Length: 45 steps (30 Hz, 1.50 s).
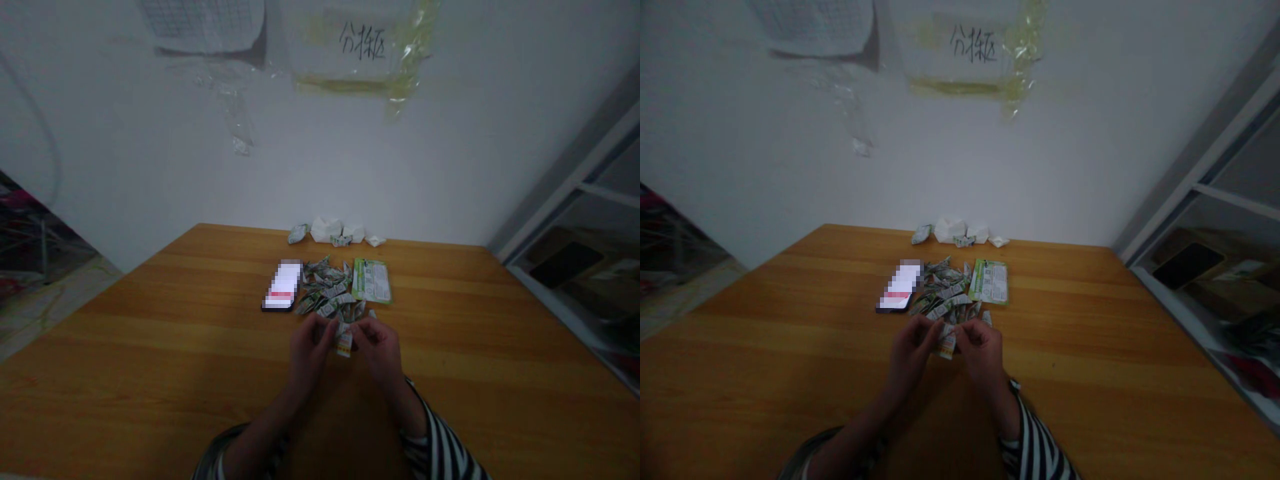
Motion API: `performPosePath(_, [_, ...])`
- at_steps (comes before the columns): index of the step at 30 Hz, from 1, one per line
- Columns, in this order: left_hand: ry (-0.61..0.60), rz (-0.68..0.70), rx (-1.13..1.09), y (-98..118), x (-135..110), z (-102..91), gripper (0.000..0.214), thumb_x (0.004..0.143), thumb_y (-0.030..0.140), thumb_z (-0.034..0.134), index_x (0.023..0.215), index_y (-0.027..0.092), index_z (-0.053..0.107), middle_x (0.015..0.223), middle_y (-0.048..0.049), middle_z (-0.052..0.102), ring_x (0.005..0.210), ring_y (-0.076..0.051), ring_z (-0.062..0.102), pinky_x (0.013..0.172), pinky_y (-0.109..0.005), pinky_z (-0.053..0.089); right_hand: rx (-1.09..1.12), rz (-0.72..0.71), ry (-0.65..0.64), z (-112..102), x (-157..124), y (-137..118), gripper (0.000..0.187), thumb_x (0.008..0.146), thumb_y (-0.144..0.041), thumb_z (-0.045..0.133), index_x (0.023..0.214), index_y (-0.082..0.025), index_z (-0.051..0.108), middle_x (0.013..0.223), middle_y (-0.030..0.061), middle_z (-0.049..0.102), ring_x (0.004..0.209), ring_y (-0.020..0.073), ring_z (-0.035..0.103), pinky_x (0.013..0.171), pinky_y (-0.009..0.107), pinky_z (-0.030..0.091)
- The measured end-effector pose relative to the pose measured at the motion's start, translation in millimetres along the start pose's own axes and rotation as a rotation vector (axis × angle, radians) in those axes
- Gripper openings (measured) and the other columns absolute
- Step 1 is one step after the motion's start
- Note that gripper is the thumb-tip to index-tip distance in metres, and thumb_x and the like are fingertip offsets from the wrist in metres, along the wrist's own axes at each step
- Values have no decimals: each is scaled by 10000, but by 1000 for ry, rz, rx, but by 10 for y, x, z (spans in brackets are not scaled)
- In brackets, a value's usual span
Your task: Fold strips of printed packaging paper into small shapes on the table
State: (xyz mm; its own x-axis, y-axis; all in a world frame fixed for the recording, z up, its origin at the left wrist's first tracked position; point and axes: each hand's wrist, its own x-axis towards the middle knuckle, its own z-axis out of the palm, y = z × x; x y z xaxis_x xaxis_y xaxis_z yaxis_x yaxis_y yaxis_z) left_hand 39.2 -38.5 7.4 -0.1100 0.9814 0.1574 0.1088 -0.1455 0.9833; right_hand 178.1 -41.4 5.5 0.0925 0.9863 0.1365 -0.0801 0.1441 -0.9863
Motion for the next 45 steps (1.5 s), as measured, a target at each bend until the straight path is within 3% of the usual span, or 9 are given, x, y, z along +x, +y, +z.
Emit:
performPosePath(6, [11,16,32,-15,1,4,311,796,439,656,658,182,548,557,40,533,509,-113,485,489,-204,392,27,37,-102,-28,40,21,338,760,-510,686,697,-186,617,529,-33,568,466,116,542,446,213,456])
performPosePath(11, [-18,27,35,-94,1,13,273,797,409,667,696,188,544,601,31,564,556,-121,525,529,-206,417,-53,43,-120,-40,91,22,362,757,-516,689,662,-174,618,459,-54,514,375,83,454,367,186,345])
performPosePath(18, [-51,56,51,-71,45,-14,235,811,365,655,980,203,634,582,53,556,527,-117,506,498,-196,390,-56,70,-121,-33,82,-5,443,760,-593,646,618,-185,546,405,-62,489,322,75,415,339,180,303])
performPosePath(23, [-145,42,136,-18,81,-65,229,813,368,636,799,162,733,709,-32,702,653,-168,609,580,-234,456,-53,82,-153,-56,102,39,447,780,-607,612,624,-204,497,425,-80,444,339,82,402,345,187,300])
performPosePath(31, [-128,61,215,-26,102,-70,278,837,360,591,813,136,752,711,-41,727,657,-177,636,601,-240,469,-202,-56,-276,-94,141,119,435,877,-565,510,694,-173,554,591,-41,457,537,107,423,491,214,336])
performPosePath(45, [-232,249,376,6,117,-93,268,851,299,588,727,122,746,640,-52,648,593,-150,580,552,-226,423,-340,-69,-136,-93,130,269,467,892,-524,494,562,-205,408,535,-55,338,509,107,352,472,220,264])
